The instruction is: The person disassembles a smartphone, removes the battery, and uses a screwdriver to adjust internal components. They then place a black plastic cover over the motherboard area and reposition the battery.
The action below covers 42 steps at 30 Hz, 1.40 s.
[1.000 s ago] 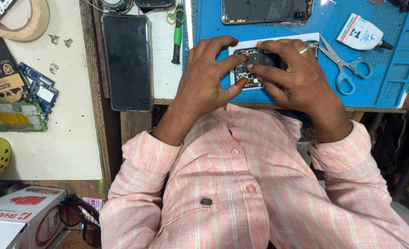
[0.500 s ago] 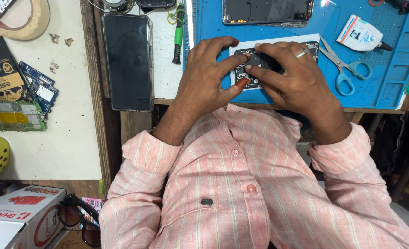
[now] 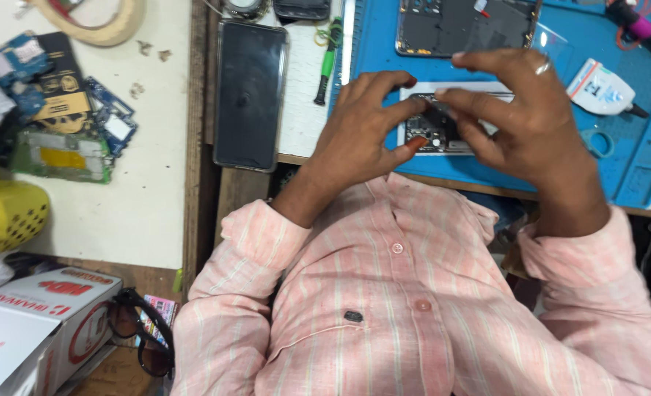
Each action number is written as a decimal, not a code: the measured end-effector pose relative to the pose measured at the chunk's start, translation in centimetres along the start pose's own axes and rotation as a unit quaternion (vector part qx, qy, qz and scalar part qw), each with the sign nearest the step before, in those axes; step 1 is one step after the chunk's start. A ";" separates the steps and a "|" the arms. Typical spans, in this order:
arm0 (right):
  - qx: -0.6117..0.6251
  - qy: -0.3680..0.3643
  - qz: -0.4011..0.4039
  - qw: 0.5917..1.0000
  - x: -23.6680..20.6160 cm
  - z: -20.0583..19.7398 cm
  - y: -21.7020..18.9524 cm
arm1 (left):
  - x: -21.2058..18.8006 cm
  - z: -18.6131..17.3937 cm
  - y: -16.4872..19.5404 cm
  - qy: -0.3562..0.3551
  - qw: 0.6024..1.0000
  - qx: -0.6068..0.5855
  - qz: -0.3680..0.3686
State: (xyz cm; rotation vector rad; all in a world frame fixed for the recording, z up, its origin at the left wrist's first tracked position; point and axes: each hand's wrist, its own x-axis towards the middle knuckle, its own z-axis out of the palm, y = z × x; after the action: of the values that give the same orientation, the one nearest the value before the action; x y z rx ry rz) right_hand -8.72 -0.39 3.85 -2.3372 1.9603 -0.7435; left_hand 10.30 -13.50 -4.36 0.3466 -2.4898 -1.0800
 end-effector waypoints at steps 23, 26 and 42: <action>0.023 0.000 0.051 0.998 -2.1 0.5 -1.2 | -0.5 0.3 -0.5 0.056 0.997 -0.037 0.049; -0.039 0.115 0.178 0.977 -10.0 -1.0 2.8 | 0.6 0.4 0.8 0.027 0.999 -0.003 0.022; -0.168 0.356 0.428 0.814 -25.3 -6.2 8.9 | 4.3 3.9 7.7 -0.021 0.996 0.082 0.015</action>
State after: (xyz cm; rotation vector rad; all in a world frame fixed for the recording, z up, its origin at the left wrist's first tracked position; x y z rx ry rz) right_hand -21.92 22.97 -2.15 -0.9535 3.2509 -1.3214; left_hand 4.23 -7.44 0.08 0.3361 -2.6190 -0.8830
